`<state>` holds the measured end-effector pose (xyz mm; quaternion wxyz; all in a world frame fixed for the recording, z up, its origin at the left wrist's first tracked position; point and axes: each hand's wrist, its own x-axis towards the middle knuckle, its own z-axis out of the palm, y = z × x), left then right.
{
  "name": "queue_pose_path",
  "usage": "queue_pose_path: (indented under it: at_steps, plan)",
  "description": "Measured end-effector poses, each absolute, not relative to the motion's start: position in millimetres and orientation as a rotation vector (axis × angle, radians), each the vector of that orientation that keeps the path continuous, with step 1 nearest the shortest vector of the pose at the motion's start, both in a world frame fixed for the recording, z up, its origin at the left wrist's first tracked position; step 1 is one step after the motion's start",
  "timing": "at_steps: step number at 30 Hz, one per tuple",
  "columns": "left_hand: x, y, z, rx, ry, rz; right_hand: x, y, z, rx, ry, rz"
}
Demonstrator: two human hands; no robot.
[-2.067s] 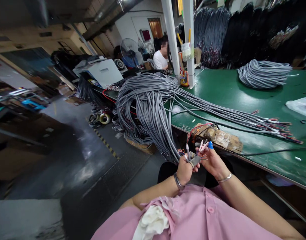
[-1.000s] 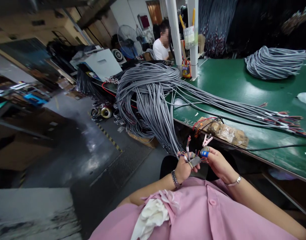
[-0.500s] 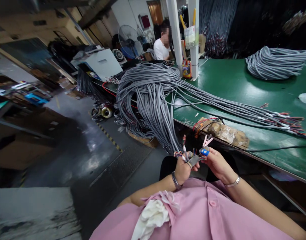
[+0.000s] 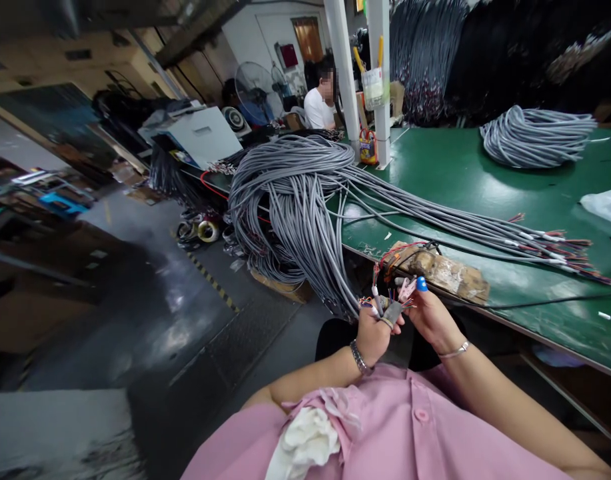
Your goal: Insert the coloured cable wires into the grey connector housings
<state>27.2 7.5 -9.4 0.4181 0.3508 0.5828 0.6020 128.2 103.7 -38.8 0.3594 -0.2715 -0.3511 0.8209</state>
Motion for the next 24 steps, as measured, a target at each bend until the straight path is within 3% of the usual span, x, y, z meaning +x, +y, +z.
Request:
queue_pose_path:
  at_steps: [7,16,24]
  plan:
    - [27,9,-19,0.926,1.492,1.458,123,102,-39,-0.707,-0.857,2.05]
    - [21,-4,-22,0.935,1.469,1.42,149,95,-37,-0.672,-1.054,2.381]
    - [13,-10,-32,1.113,1.417,1.17,151,81,-19,-0.608,-1.629,2.027]
